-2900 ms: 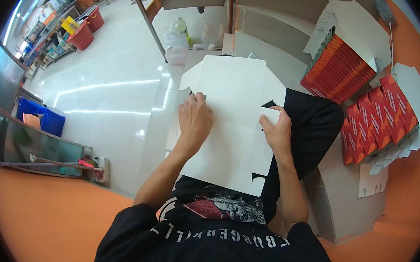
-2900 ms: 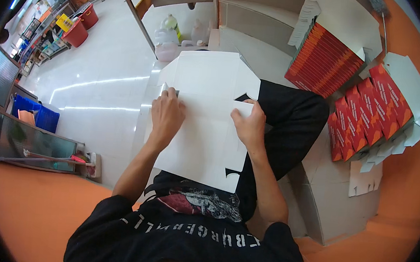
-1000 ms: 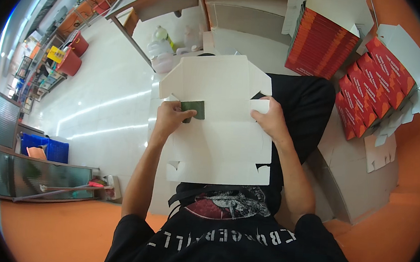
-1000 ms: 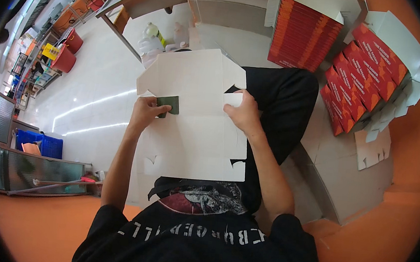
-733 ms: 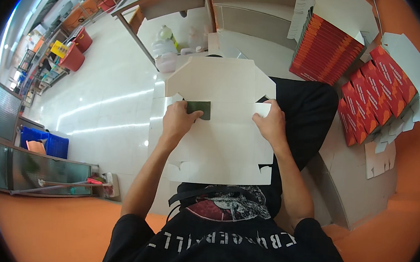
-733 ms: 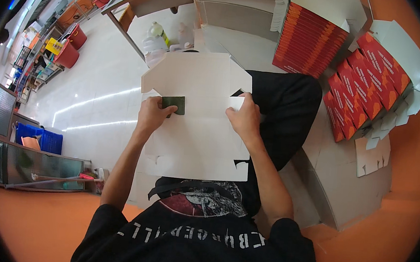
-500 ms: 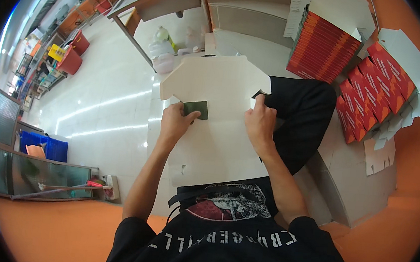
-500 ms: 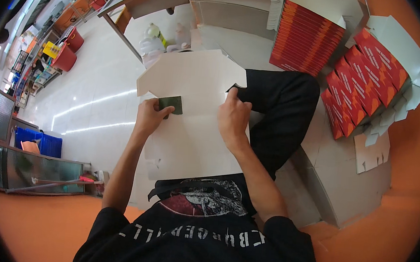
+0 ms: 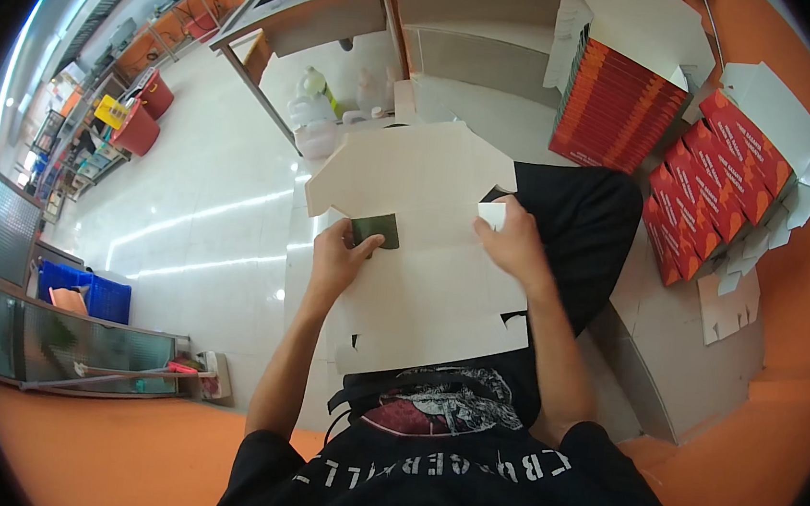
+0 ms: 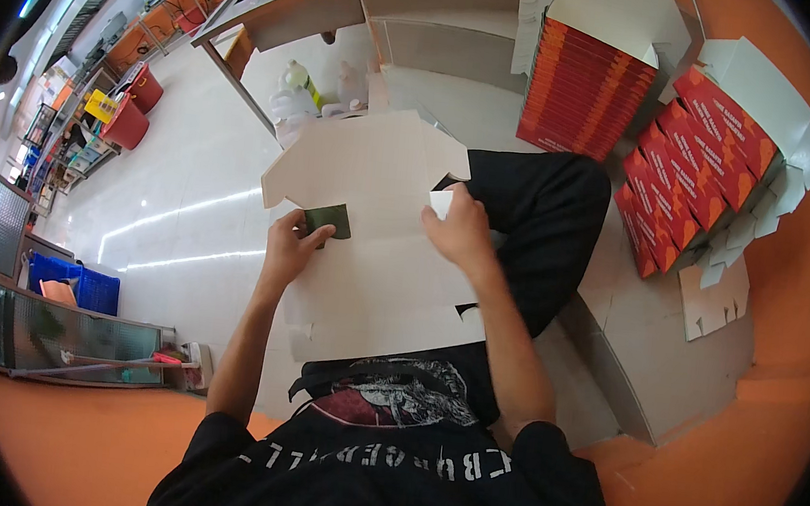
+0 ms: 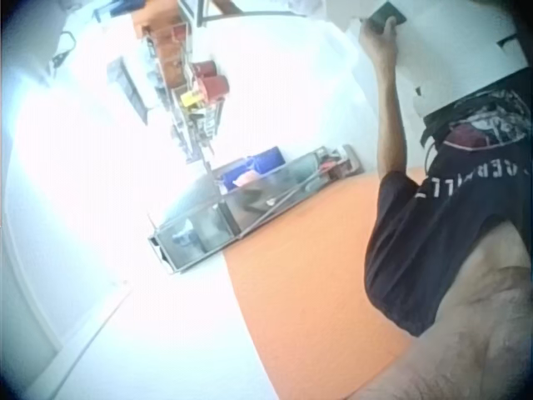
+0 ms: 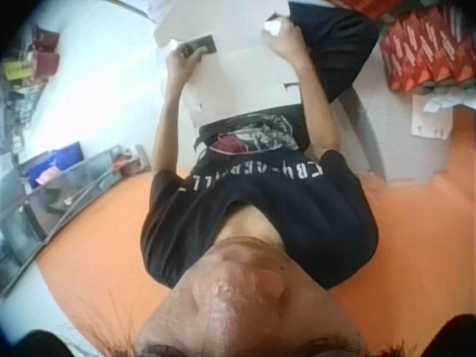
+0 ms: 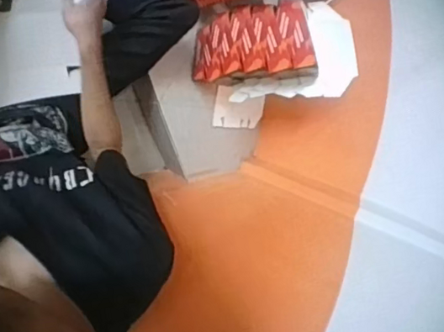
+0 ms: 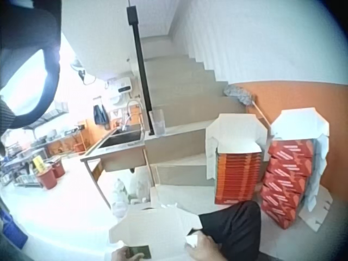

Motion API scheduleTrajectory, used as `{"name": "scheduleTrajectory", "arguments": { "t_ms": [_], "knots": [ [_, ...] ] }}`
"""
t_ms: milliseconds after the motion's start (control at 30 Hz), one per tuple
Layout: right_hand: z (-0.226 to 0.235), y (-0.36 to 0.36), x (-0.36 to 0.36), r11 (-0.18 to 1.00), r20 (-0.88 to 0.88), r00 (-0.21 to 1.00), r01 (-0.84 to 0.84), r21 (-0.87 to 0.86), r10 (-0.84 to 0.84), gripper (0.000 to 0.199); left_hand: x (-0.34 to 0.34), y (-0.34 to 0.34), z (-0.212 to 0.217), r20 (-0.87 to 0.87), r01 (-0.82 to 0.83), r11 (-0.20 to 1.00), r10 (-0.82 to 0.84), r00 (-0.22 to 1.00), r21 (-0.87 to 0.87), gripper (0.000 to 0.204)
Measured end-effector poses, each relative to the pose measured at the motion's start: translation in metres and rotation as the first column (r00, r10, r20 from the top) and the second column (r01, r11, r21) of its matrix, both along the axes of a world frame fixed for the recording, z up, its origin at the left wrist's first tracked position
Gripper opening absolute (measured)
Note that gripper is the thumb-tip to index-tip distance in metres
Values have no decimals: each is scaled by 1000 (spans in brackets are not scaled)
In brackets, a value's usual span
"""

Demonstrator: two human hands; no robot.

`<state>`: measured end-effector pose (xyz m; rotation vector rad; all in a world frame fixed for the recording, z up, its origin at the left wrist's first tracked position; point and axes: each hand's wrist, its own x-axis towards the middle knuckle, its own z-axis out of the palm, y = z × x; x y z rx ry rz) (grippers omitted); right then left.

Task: The person is sitting on the floor and assembling multiple cardboard food boxes by folding and tucking the tabs.

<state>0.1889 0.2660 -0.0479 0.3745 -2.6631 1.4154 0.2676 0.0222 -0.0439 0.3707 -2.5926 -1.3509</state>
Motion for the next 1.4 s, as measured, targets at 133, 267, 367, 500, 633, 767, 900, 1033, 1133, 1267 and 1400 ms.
{"name": "scheduleTrajectory", "arguments": {
  "t_ms": [133, 267, 367, 500, 633, 767, 900, 1033, 1133, 1267, 1400],
  "knots": [
    [20, 52, -21, 767, 464, 685, -221, -603, 562, 38, -5, -9, -6, 30, 25, 998, -27, 999, 52, 27],
    [-2, 65, -29, 537, 415, 587, -40, -842, 695, 40, -9, -13, -6, 69, 63, 990, -72, 995, 126, 27],
    [-29, 56, -32, 540, 295, 619, -252, -803, 728, 43, -10, -13, -4, 94, 82, 987, -95, 991, 136, 27],
    [-45, 33, -43, 647, 488, 468, -278, -710, 737, 80, -12, -14, -3, 104, 114, 988, -125, 987, 107, 28],
    [-25, 25, -50, 684, 511, 455, -457, -569, 729, 81, -11, -15, -2, 90, 111, 987, -122, 988, 117, 29],
    [5, 19, -45, 735, 567, 482, -546, -402, 669, 75, -8, -14, 2, 117, 107, 990, -118, 986, 94, 29],
    [10, 13, -38, 742, 499, 551, -527, -414, 669, 69, -6, -16, 6, 119, 150, 961, -181, 976, 231, 29],
    [-3, 19, -49, 773, 626, 472, -500, -390, 621, 62, -4, -25, 9, 112, 192, 931, -237, 965, 311, 30],
    [-13, 35, -56, 707, 541, 459, -508, -492, 705, 59, -4, -29, 10, 172, 196, 941, -249, 953, 278, 29],
    [-11, 53, -50, 583, 396, 462, -394, -710, 794, 50, -3, -24, 9, 162, 153, 952, -201, 966, 266, 30],
    [0, 53, -34, 790, 429, 679, -401, -463, 596, 35, -6, -13, 5, 136, 146, 975, -169, 976, 167, 31]
  ]
}}
